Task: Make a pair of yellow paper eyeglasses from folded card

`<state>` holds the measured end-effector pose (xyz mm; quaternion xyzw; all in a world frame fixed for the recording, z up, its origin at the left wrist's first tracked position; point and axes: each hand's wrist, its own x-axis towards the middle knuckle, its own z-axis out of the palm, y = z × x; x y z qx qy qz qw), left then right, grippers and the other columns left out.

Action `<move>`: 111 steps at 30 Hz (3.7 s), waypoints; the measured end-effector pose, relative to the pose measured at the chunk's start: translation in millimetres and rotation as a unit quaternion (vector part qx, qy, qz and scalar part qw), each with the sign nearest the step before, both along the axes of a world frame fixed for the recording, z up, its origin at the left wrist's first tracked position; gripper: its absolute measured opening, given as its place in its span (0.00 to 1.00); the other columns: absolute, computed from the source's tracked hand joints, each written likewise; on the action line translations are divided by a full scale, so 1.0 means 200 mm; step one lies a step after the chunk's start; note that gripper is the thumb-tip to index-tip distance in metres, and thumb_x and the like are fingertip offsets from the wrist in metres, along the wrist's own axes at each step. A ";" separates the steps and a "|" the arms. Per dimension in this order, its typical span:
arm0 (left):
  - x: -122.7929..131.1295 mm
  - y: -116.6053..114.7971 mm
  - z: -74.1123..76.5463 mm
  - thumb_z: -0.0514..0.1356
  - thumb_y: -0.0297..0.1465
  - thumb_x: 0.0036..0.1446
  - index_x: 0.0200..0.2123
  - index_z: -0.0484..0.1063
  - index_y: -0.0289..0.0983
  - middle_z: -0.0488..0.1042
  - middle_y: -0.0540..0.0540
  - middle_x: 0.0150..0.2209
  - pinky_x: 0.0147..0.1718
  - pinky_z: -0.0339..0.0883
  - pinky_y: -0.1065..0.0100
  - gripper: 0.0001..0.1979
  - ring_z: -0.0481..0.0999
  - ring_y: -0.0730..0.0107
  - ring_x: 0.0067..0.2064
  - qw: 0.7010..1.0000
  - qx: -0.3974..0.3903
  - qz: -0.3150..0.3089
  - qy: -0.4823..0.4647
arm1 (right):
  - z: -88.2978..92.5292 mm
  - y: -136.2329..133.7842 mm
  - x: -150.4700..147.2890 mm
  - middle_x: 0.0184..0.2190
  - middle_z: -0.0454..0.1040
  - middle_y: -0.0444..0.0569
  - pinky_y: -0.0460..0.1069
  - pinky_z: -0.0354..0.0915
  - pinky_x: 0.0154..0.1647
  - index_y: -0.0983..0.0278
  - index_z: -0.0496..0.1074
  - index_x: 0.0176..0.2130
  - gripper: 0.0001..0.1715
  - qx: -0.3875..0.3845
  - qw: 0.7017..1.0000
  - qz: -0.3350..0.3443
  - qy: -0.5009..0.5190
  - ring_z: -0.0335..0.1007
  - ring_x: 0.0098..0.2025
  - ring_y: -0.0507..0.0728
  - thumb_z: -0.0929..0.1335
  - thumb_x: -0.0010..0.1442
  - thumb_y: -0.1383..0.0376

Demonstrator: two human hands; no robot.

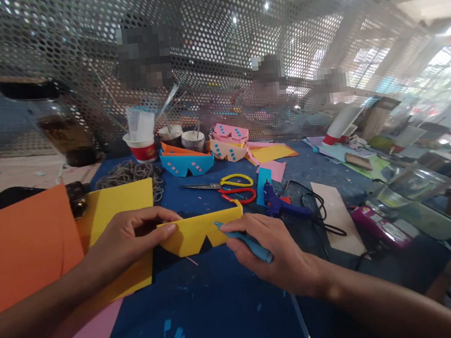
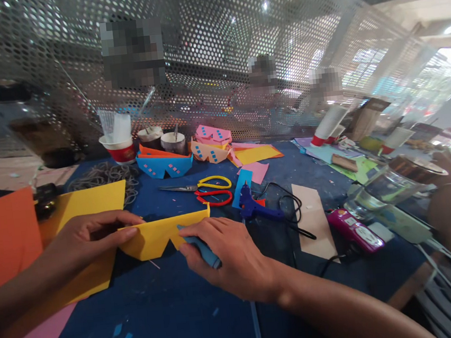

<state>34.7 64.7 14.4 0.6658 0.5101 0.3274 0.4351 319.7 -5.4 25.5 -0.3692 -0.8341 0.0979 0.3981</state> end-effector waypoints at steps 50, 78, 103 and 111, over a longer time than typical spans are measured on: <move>-0.01 0.01 -0.01 0.69 0.46 0.57 0.38 0.85 0.42 0.86 0.49 0.37 0.41 0.71 0.68 0.15 0.81 0.64 0.40 1.000 -0.004 -0.013 0.004 | -0.01 0.00 0.00 0.44 0.87 0.50 0.48 0.75 0.51 0.64 0.77 0.51 0.07 0.011 1.000 0.003 -0.005 0.86 0.45 0.56 0.71 0.75 0.65; -0.05 0.10 -0.13 0.71 0.50 0.59 0.44 0.90 0.48 0.90 0.49 0.42 0.40 0.79 0.70 0.17 0.88 0.59 0.42 0.996 0.039 -0.075 0.009 | 0.01 -0.04 -0.04 0.43 0.85 0.51 0.49 0.76 0.47 0.63 0.75 0.56 0.13 0.016 0.998 0.049 -0.028 0.83 0.43 0.56 0.70 0.75 0.63; -0.01 0.08 -0.09 0.71 0.48 0.59 0.47 0.89 0.44 0.90 0.45 0.42 0.42 0.83 0.65 0.19 0.88 0.59 0.41 0.993 0.031 -0.110 -0.020 | -0.03 -0.03 -0.08 0.46 0.86 0.50 0.48 0.75 0.49 0.62 0.74 0.58 0.14 0.026 0.997 0.048 -0.055 0.84 0.45 0.55 0.68 0.79 0.60; -0.02 0.08 -0.09 0.71 0.47 0.61 0.48 0.89 0.45 0.89 0.45 0.46 0.42 0.82 0.67 0.17 0.88 0.60 0.43 0.992 0.045 -0.119 -0.017 | -0.05 -0.03 -0.09 0.46 0.86 0.51 0.50 0.76 0.50 0.65 0.72 0.60 0.17 0.055 0.995 0.051 -0.065 0.84 0.46 0.56 0.67 0.79 0.58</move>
